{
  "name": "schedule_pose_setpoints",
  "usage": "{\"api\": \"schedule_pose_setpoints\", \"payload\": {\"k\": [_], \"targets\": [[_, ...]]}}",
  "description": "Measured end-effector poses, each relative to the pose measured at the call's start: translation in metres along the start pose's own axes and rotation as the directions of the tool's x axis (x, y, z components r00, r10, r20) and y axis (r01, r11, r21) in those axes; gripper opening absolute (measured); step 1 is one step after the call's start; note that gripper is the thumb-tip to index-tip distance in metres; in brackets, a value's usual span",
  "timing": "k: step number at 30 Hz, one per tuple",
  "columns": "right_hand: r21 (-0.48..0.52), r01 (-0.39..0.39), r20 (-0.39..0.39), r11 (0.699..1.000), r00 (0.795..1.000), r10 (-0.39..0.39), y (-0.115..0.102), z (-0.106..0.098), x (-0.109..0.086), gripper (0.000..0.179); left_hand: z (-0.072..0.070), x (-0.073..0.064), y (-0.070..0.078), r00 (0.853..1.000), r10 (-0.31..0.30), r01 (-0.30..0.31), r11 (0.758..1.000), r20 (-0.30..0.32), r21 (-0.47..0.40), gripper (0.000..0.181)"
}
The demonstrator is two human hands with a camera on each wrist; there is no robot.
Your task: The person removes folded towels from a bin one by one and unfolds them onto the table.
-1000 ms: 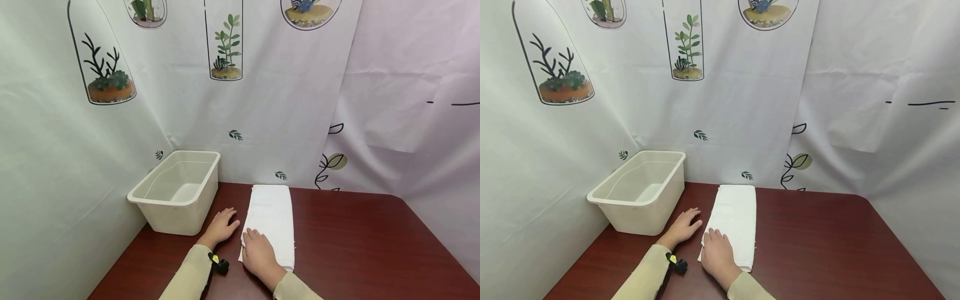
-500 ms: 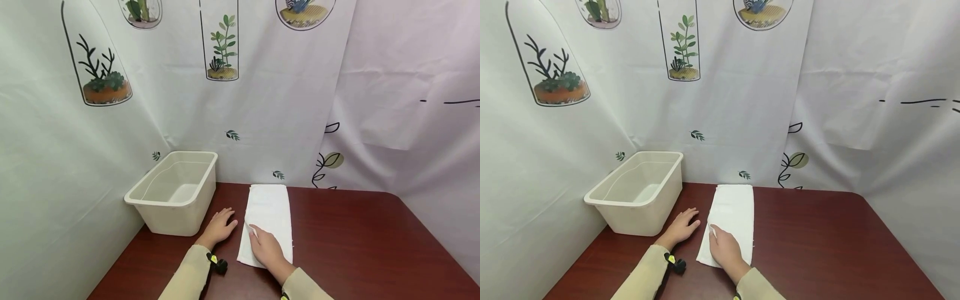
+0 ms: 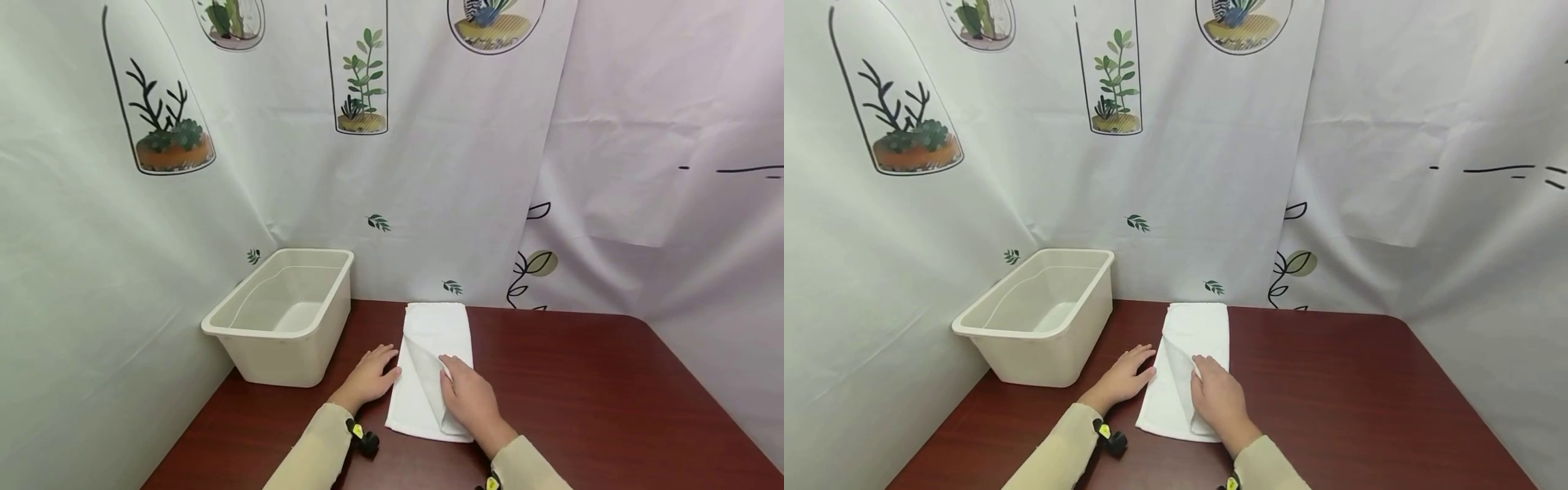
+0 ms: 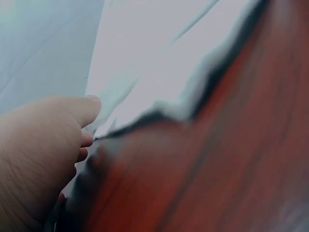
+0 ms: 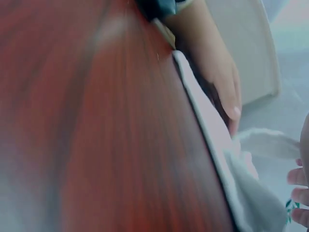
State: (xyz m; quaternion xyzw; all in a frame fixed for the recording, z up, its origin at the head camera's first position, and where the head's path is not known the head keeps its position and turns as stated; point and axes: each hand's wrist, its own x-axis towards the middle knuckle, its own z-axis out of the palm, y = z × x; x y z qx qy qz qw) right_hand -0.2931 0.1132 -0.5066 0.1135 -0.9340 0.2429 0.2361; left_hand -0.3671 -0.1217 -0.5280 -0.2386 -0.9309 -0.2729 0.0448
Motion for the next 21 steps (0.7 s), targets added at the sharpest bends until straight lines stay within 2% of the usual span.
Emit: {"api": "schedule_pose_setpoints", "payload": {"k": [6,11,15,18,21], "targets": [[-0.05,-0.014,0.007,0.999,1.0,0.014,0.018,-0.014,-0.003,0.038,0.003,0.002,0.012,0.998,0.031,-0.035,0.997,0.061,0.07,0.055],[-0.071,-0.018,0.038,0.997,0.999,0.021,0.031,-0.021,-0.006,0.04,0.004,0.004,0.022,0.994,0.027,-0.042,0.99,0.11,0.137,0.06],[-0.088,-0.008,0.036,0.996,0.999,0.011,0.041,-0.027,-0.009,0.041,0.006,0.007,0.037,0.985,0.002,-0.036,0.98,0.172,0.196,0.065],[-0.106,-0.002,0.038,0.994,0.999,0.006,0.05,-0.033,-0.012,0.043,0.008,0.01,0.051,0.975,-0.041,-0.01,0.974,0.22,0.226,0.069],[-0.12,0.001,0.036,0.993,0.999,0.003,0.059,-0.037,-0.015,0.044,0.01,0.012,0.063,0.969,-0.068,0.008,0.97,0.238,0.242,0.071]]}}
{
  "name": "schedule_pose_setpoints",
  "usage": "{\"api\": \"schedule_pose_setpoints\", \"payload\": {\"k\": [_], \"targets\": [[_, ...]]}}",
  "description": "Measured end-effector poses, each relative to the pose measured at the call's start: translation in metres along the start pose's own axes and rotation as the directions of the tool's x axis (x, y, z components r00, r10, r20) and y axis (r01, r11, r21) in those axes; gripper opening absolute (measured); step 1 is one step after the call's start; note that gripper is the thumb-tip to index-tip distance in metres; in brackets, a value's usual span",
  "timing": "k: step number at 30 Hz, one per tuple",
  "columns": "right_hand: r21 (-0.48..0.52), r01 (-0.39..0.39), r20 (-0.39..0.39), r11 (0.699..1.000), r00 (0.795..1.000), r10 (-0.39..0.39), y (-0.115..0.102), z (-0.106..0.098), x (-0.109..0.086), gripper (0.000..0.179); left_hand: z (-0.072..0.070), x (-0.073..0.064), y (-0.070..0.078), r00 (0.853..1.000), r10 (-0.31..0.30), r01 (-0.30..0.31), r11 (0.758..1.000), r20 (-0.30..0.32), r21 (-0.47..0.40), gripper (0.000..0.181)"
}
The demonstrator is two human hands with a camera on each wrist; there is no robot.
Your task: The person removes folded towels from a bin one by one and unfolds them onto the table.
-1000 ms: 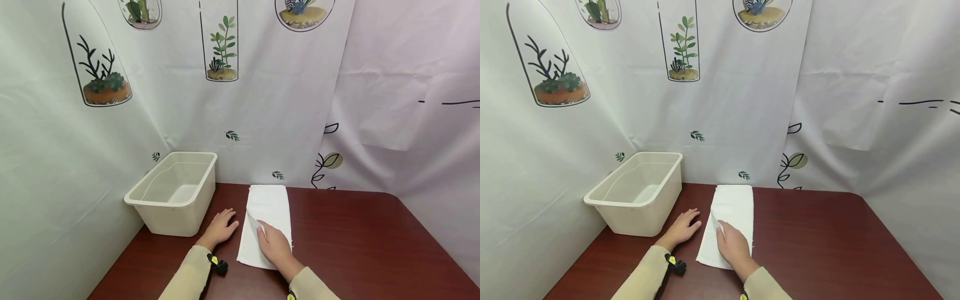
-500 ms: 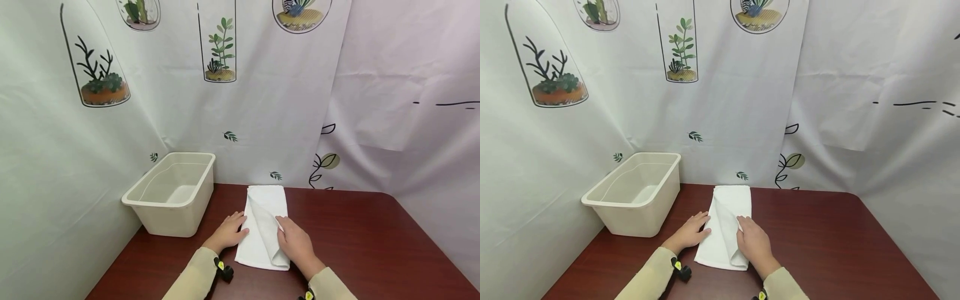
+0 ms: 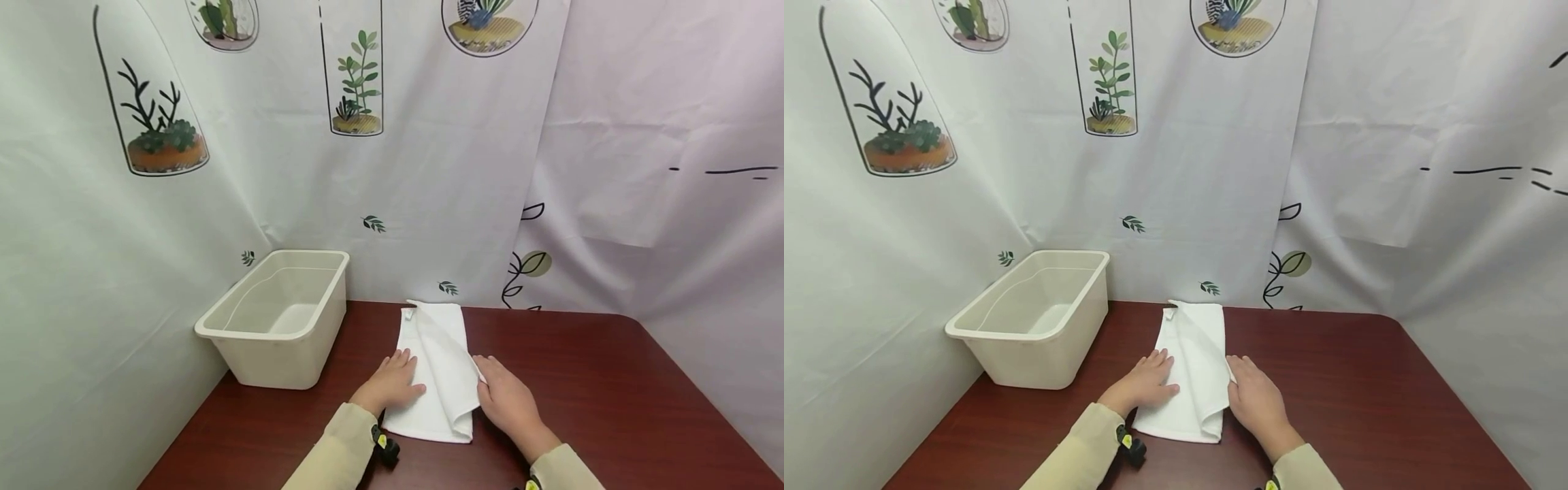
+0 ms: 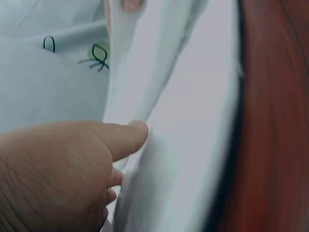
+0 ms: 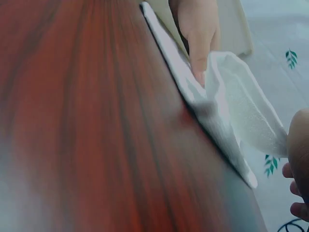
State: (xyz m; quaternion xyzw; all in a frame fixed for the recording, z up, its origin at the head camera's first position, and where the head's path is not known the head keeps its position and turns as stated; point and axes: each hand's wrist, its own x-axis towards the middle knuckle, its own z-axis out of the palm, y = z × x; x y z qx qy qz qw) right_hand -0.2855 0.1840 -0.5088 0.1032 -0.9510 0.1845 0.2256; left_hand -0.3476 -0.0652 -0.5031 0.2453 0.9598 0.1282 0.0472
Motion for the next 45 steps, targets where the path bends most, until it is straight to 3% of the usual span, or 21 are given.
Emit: {"api": "schedule_pose_setpoints", "payload": {"k": [8,14,22,28,36,45], "targets": [[-0.023,-0.046,0.042,0.999,0.998,0.047,0.022,-0.011,-0.01,0.044,0.007,0.006,0.015,0.998,0.055,-0.055,0.998,-0.001,0.001,0.07],[-0.023,-0.058,0.043,0.998,0.997,0.059,0.038,-0.02,-0.021,0.042,0.019,0.009,0.012,0.996,0.087,-0.088,0.996,-0.009,-0.016,0.071],[-0.031,-0.099,0.047,0.995,0.994,0.1,0.061,-0.035,-0.037,0.041,0.034,0.016,0.005,0.997,0.077,-0.077,0.997,-0.008,0.002,0.074],[-0.042,-0.133,0.05,0.99,0.989,0.136,0.077,-0.042,-0.047,0.041,0.032,0.014,0.007,0.997,0.074,-0.074,0.997,-0.001,0.003,0.075],[-0.059,-0.131,0.046,0.99,0.99,0.134,0.08,-0.05,-0.064,0.04,0.024,0.007,0.013,0.997,0.072,-0.072,0.997,-0.011,-0.003,0.074],[-0.117,-0.183,0.158,0.976,0.967,0.2,0.072,-0.057,-0.083,0.041,0.022,0.005,0.016,0.998,0.059,-0.059,0.998,-0.021,0.002,0.074]]}}
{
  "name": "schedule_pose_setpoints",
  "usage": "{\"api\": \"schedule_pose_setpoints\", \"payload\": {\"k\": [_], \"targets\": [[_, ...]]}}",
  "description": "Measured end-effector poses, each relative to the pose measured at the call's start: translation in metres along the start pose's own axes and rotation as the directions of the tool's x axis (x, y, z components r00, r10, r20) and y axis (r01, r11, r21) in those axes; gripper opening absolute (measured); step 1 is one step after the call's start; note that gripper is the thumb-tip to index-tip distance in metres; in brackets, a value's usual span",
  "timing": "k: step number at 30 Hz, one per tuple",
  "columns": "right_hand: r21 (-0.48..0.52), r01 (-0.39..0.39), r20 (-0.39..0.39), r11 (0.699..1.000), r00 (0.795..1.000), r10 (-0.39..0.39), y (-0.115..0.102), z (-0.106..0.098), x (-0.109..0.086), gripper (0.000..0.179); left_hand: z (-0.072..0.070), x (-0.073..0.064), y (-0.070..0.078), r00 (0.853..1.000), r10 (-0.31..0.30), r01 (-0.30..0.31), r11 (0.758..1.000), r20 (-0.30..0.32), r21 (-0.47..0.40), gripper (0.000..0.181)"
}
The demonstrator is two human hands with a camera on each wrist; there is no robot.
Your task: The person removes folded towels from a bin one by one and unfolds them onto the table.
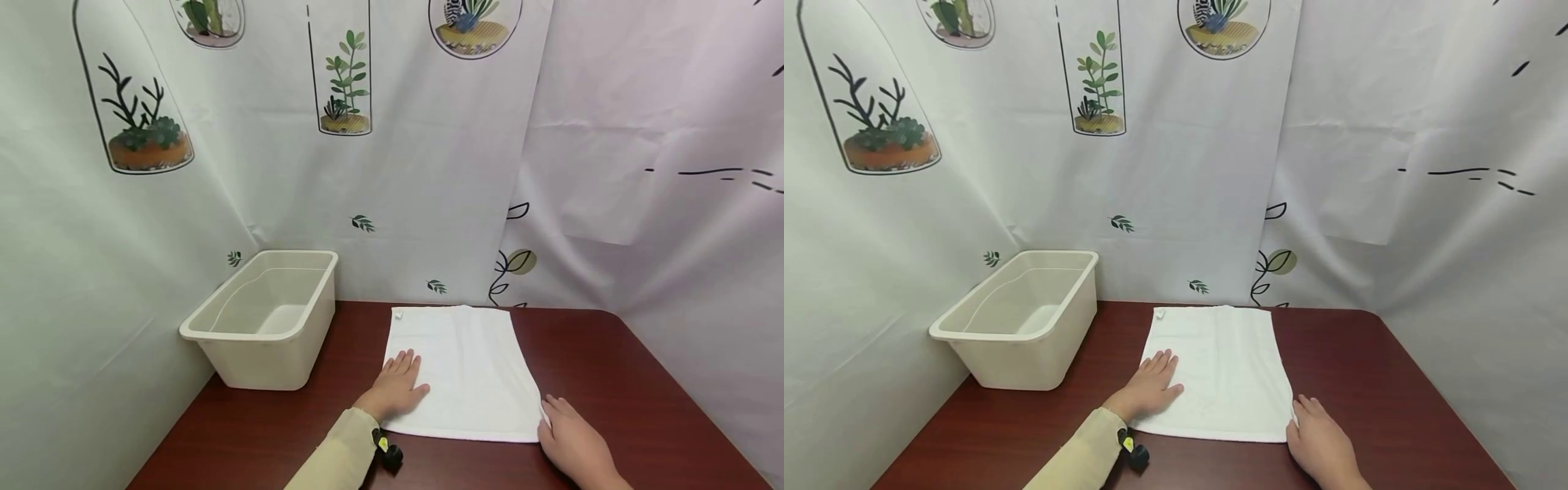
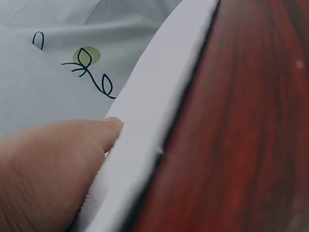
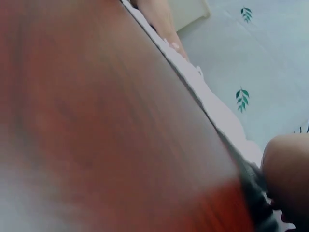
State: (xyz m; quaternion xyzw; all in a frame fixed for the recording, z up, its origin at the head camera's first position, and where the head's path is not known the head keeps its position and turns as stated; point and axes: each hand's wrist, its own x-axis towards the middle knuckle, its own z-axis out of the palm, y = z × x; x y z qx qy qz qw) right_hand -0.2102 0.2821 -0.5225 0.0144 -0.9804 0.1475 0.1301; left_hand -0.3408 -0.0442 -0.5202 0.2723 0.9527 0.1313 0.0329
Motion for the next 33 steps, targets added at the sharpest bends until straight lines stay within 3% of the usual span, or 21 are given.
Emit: {"api": "schedule_pose_setpoints", "payload": {"k": [8,16,19,24,27,30,33], "targets": [[-0.042,-0.056,0.053,0.998,0.997,0.059,-0.004,-0.004,-0.006,0.046,0.001,-0.002,0.001,1.0,-0.008,0.009,0.999,-0.028,0.039,0.072],[-0.042,-0.127,0.079,0.991,0.988,0.13,-0.003,-0.006,-0.008,0.066,0.001,-0.006,0.002,0.997,0.002,0.001,0.999,-0.075,0.043,0.071],[-0.048,-0.111,0.031,0.993,0.993,0.113,-0.006,-0.01,-0.003,0.068,-0.003,-0.007,0.007,0.998,-0.031,0.031,0.999,-0.051,0.005,0.075],[-0.071,0.05,-0.093,0.996,0.994,-0.057,-0.031,-0.025,0.039,0.057,-0.022,0.003,0.022,0.99,-0.14,0.14,0.99,-0.001,0.005,0.079],[-0.032,0.084,-0.006,0.996,0.996,-0.084,-0.046,-0.03,0.083,0.051,-0.033,0.023,0.024,0.983,-0.181,0.182,0.983,-0.018,0.02,0.074],[0.063,0.018,0.102,0.998,0.995,-0.024,-0.048,-0.021,0.128,0.05,-0.035,0.046,0.017,0.978,-0.189,0.189,0.982,-0.084,-0.002,0.065],[0.183,-0.062,0.137,0.981,0.99,0.036,-0.039,0.0,0.16,0.051,-0.028,0.063,0.009,0.969,-0.195,0.19,0.981,-0.15,-0.042,0.058]]}}
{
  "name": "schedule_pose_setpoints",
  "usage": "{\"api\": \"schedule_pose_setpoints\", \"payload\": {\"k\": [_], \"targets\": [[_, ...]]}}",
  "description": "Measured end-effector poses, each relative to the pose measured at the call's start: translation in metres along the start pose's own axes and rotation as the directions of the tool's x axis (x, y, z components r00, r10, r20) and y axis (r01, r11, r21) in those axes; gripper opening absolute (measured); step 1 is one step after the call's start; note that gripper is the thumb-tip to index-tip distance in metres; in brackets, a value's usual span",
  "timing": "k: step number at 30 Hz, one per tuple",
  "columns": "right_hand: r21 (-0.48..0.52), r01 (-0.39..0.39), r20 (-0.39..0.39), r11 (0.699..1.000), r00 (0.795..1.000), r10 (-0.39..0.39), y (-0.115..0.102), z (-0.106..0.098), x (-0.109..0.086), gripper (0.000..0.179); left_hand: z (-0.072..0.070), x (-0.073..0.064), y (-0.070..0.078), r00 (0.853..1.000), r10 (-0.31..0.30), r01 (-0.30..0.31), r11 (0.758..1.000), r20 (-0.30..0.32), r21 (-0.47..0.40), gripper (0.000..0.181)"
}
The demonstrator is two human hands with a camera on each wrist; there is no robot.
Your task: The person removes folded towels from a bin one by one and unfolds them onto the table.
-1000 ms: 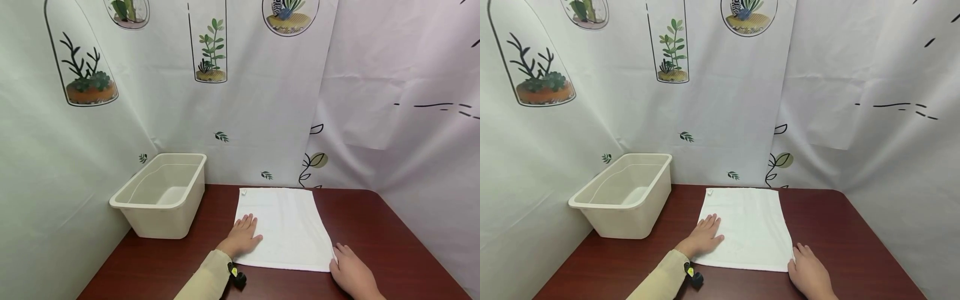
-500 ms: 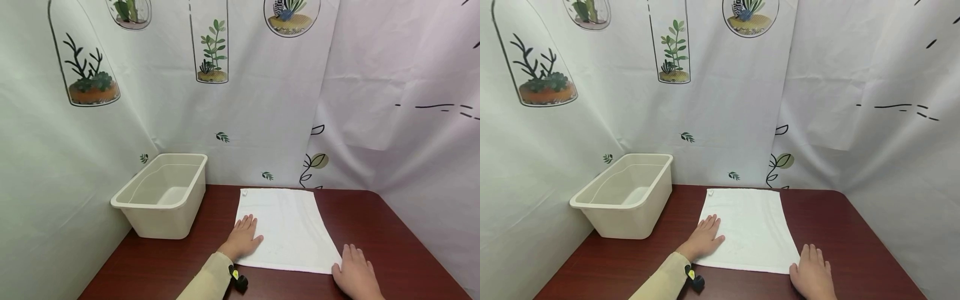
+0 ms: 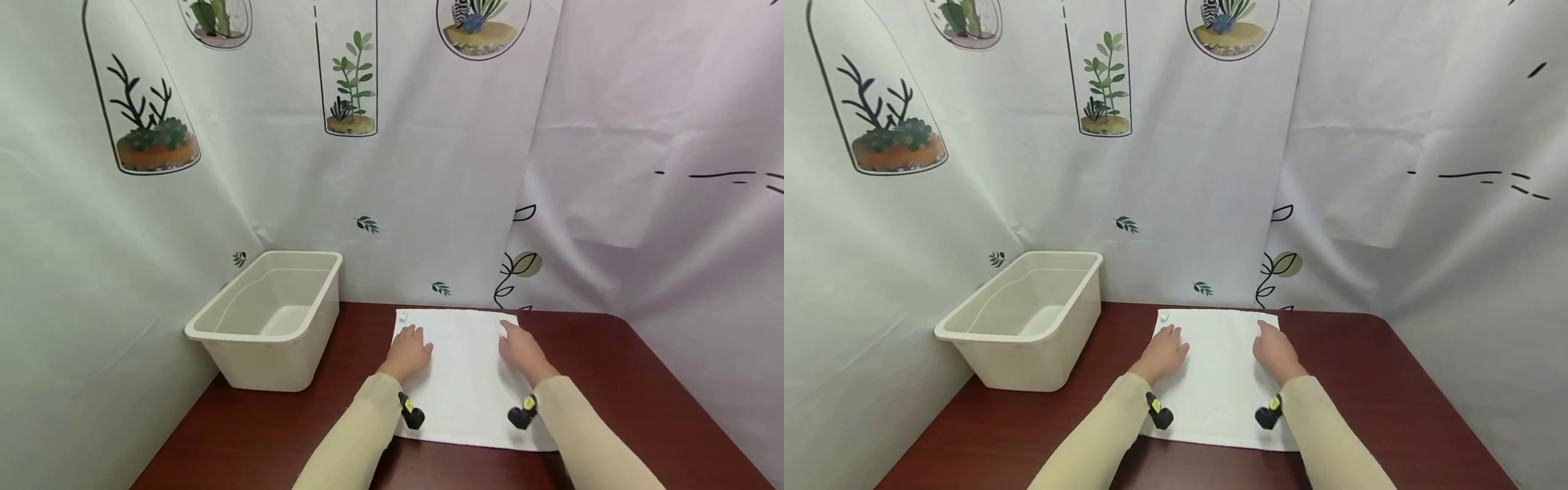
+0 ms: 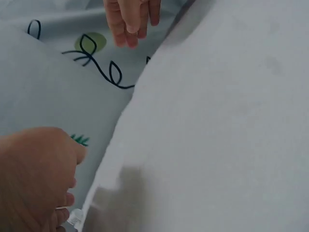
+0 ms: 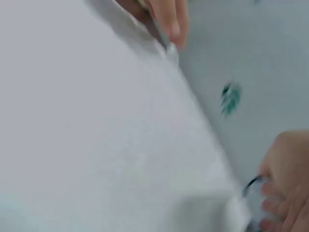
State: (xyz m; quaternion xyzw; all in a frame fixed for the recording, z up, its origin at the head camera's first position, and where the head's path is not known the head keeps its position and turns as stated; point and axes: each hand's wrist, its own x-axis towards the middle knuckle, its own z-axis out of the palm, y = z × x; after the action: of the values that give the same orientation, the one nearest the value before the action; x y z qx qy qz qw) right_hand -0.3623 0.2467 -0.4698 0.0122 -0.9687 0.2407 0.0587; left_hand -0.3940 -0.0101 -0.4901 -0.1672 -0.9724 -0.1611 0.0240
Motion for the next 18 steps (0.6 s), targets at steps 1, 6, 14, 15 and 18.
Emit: {"api": "schedule_pose_setpoints", "payload": {"k": [1,6,14,15,18], "targets": [[0.045,-0.017,0.003,0.999,1.0,0.017,0.004,0.007,0.008,0.052,0.003,0.003,-0.002,1.0,-0.004,0.004,1.0,-0.008,-0.021,0.057],[0.157,-0.034,0.049,0.987,0.998,0.026,0.018,0.041,0.028,0.062,0.02,0.008,-0.009,0.999,-0.005,0.006,0.999,0.033,-0.038,0.062],[-0.147,0.042,0.047,0.988,0.998,-0.035,0.032,0.061,0.022,0.071,0.032,0.007,-0.016,0.999,-0.028,0.024,0.996,0.045,0.083,0.068],[-0.149,0.036,0.047,0.988,0.998,-0.029,0.033,0.06,0.021,0.074,0.033,0.007,-0.017,0.998,-0.038,0.034,0.995,0.047,0.089,0.069],[-0.156,0.012,0.05,0.988,0.999,-0.005,0.038,0.059,0.02,0.086,0.037,0.01,-0.021,0.997,-0.067,0.063,0.995,0.04,0.083,0.073]]}}
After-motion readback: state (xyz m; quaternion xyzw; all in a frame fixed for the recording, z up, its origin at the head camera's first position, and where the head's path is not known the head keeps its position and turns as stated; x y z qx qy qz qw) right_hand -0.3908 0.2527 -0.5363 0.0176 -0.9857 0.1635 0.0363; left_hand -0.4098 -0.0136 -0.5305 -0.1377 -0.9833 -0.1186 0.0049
